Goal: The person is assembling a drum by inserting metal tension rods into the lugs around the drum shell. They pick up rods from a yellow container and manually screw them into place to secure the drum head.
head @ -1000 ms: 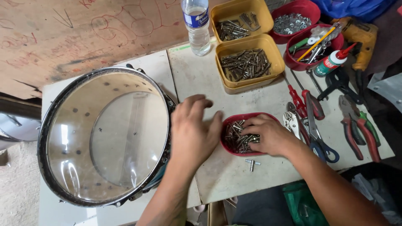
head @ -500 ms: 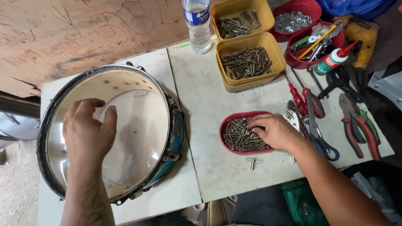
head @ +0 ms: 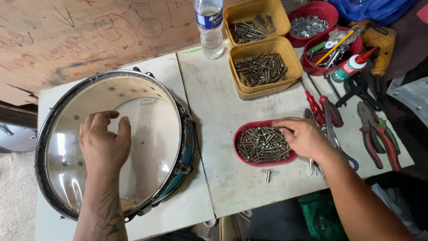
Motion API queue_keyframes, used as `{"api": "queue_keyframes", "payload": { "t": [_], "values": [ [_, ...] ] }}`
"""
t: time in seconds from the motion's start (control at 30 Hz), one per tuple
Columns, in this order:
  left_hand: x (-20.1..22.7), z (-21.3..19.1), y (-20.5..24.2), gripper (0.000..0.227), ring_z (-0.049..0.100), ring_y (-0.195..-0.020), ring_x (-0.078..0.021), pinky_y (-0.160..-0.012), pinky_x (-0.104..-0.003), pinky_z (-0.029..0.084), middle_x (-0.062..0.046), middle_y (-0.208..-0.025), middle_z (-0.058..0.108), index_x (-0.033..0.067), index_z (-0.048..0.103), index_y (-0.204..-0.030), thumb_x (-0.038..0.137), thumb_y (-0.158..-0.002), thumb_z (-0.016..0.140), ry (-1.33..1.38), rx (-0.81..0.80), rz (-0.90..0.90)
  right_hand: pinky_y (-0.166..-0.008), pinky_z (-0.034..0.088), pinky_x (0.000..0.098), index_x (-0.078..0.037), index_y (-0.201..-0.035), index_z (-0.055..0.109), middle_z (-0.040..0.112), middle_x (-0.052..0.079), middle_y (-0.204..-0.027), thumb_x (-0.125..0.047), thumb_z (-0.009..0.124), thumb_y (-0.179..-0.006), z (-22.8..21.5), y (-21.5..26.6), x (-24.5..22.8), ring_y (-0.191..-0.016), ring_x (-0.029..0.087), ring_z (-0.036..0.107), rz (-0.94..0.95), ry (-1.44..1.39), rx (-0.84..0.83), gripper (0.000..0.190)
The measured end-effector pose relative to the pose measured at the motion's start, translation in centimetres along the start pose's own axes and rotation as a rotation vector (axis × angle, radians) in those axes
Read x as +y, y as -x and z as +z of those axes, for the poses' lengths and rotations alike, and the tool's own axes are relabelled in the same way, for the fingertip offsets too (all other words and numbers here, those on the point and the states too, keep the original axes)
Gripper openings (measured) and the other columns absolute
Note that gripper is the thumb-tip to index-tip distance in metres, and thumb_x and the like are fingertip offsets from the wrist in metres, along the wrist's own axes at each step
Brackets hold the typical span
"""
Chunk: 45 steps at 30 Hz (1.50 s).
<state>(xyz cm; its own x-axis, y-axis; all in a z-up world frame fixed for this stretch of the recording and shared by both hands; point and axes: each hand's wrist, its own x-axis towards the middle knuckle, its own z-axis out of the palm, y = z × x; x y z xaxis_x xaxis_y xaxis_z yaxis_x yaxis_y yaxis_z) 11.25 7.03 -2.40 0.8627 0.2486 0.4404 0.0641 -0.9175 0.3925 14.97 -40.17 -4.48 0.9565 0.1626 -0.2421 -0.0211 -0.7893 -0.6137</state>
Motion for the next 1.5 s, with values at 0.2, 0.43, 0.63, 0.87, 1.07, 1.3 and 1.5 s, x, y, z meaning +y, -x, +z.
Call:
{"api": "queue_keyframes", "payload": {
  "t": [0.2,0.43,0.63,0.87,1.07,1.3,1.5],
  "values": [
    [2.3,0.6,0.3,0.024,0.068,-0.096,-0.0395,-0.082,-0.047,0.051,-0.016,-0.107,0.069,0.0031,0.075,-0.109,0.021,-0.094,0.082,0.087,0.085,0.222,-0.071,0.061,0.0351,-0.003,-0.108,0.081,0.081,0.017,-0.104,0.006,0.072,-0.086,-1.7,2.1,0.9,-0.080,0.028,0.079,-0.160,-0.066,0.178,0.026],
    [6.2,0.8,0.9,0.037,0.065,-0.112,-0.0421,-0.091,-0.049,0.049,-0.018,-0.120,0.067,0.0049,0.072,-0.117,0.035,-0.096,0.075,0.162,-0.040,0.318,-0.087,0.060,0.0385,-0.010,-0.107,0.082,0.081,0.011,-0.100,-0.001,0.073,-0.087,-1.6,3.2,2.8,-0.095,0.028,0.077,-0.129,0.025,0.239,0.023],
    [5.6,1.5,1.0,0.039,0.064,-0.114,-0.0386,-0.091,-0.046,0.048,-0.013,-0.119,0.065,0.0086,0.072,-0.118,0.040,-0.096,0.075,0.110,-0.049,0.298,-0.084,0.061,0.0389,-0.006,-0.107,0.081,0.081,0.014,-0.101,-0.001,0.073,-0.086,-0.8,2.9,1.1,-0.093,0.030,0.077,-0.154,0.039,0.181,0.023],
    [5.3,1.6,1.1,0.040,0.063,-0.114,-0.0368,-0.091,-0.044,0.048,-0.011,-0.117,0.065,0.0094,0.072,-0.117,0.043,-0.097,0.073,0.090,-0.047,0.280,-0.093,0.059,0.0377,-0.010,-0.104,0.081,0.079,0.008,-0.104,-0.009,0.070,-0.087,3.6,0.7,1.2,-0.100,0.026,0.075,-0.289,0.269,-0.077,0.020],
    [5.2,1.3,0.8,0.040,0.063,-0.115,-0.0375,-0.092,-0.046,0.048,-0.013,-0.117,0.065,0.0079,0.072,-0.117,0.043,-0.097,0.072,0.102,-0.065,0.265,-0.053,0.053,0.0234,-0.008,-0.122,0.075,0.077,0.013,-0.117,-0.006,0.060,-0.097,1.5,1.4,-0.8,-0.046,0.008,0.057,-0.135,0.132,-0.102,0.029],
    [5.4,1.2,0.9,0.041,0.063,-0.116,-0.0370,-0.093,-0.046,0.048,-0.013,-0.117,0.065,0.0081,0.073,-0.117,0.044,-0.098,0.072,0.097,-0.078,0.263,-0.109,0.051,0.0520,-0.008,-0.145,0.054,0.051,0.025,-0.148,-0.058,0.057,-0.098,0.6,3.0,-5.3,-0.136,0.042,0.052,-0.017,0.425,-0.200,0.070],
    [5.4,1.1,0.9,0.041,0.065,-0.114,-0.0380,-0.093,-0.047,0.049,-0.014,-0.115,0.066,0.0066,0.073,-0.116,0.043,-0.098,0.072,0.095,-0.058,0.282,-0.115,0.036,0.0634,0.001,-0.146,0.050,0.042,0.035,-0.150,-0.079,0.059,-0.089,5.3,4.2,-6.4,-0.145,0.052,0.036,-0.104,0.459,-0.120,0.099]
  ]
}}
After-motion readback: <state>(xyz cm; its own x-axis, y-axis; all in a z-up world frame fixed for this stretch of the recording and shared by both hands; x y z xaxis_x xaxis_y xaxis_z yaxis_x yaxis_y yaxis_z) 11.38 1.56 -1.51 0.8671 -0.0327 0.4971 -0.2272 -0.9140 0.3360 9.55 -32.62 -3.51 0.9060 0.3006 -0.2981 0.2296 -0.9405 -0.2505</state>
